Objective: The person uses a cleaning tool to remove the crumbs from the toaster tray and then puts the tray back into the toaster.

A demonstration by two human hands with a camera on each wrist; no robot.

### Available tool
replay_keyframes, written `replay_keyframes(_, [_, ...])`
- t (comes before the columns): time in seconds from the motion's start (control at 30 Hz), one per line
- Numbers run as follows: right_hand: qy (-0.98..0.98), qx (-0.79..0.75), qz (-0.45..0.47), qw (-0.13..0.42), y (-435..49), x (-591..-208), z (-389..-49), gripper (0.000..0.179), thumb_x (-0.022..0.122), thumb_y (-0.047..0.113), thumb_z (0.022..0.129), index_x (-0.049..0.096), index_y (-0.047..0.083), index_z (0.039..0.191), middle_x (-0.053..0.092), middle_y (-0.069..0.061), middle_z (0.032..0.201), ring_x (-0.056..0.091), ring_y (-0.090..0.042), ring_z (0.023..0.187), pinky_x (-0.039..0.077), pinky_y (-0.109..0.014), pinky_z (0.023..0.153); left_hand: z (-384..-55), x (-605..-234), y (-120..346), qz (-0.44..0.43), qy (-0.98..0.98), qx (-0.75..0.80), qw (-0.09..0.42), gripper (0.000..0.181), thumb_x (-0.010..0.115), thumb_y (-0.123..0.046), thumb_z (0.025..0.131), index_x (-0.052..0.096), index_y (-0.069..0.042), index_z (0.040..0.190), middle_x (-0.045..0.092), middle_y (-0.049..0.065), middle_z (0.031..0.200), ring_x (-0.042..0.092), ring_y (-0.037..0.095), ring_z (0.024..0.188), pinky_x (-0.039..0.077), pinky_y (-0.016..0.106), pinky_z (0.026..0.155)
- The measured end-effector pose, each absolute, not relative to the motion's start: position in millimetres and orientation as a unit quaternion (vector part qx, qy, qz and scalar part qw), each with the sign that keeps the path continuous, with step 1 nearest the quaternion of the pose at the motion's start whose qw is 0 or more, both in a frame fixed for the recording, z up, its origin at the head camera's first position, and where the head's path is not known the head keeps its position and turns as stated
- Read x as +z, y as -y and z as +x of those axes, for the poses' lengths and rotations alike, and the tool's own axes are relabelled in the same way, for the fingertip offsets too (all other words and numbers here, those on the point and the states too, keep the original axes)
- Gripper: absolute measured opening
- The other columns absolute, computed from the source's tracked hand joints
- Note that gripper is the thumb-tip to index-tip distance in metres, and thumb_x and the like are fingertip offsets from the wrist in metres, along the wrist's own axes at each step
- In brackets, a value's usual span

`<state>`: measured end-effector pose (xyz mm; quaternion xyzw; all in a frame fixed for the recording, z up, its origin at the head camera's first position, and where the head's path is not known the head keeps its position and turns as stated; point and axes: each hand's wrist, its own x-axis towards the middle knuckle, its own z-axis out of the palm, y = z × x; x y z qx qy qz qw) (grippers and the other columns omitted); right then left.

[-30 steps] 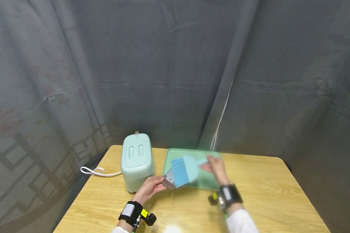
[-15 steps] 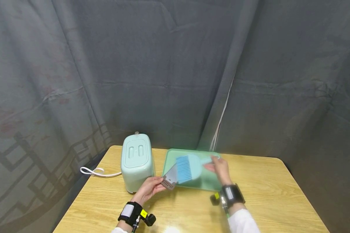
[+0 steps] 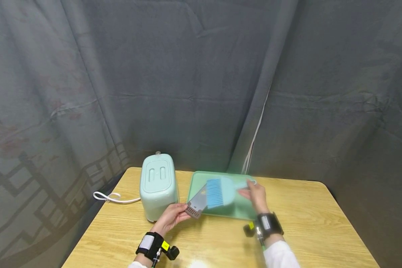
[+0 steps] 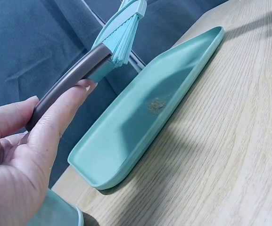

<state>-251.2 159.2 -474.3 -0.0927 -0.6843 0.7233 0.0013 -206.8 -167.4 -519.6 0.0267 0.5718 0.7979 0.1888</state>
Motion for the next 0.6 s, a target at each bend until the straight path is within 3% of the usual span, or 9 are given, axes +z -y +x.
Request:
replay_keyframes(0.4, [0.692,0.714,-0.102,0.013,-167.1,-477.8,-250.8,0.058,0.046,0.029,0.110,0.032,-0.014,0.147,0.071,-0.025,0.105,0.074,-0.012,0.076,0.062,-0.039,0.088,-207.3,-522.5,168.0,0.025,-0.569,0.800,0.188,0.043,0.037,-0.001,0.109,0.029,0.031,0.138,0.066,0.031,0.121,0.072,0.020,0.103,0.058,0.029,0.094])
replay_keyframes(0.6, [0.686,0.718,-0.113,0.011,-173.1,-479.2,-250.1,0.059,0.045,0.025,0.110,0.029,-0.019,0.145,0.073,-0.022,0.097,0.073,-0.010,0.072,0.064,-0.033,0.081,-206.6,-524.6,168.6,0.025,-0.575,0.796,0.186,0.043,0.038,-0.001,0.109,0.031,0.031,0.136,0.064,0.034,0.123,0.071,0.021,0.103,0.058,0.030,0.095])
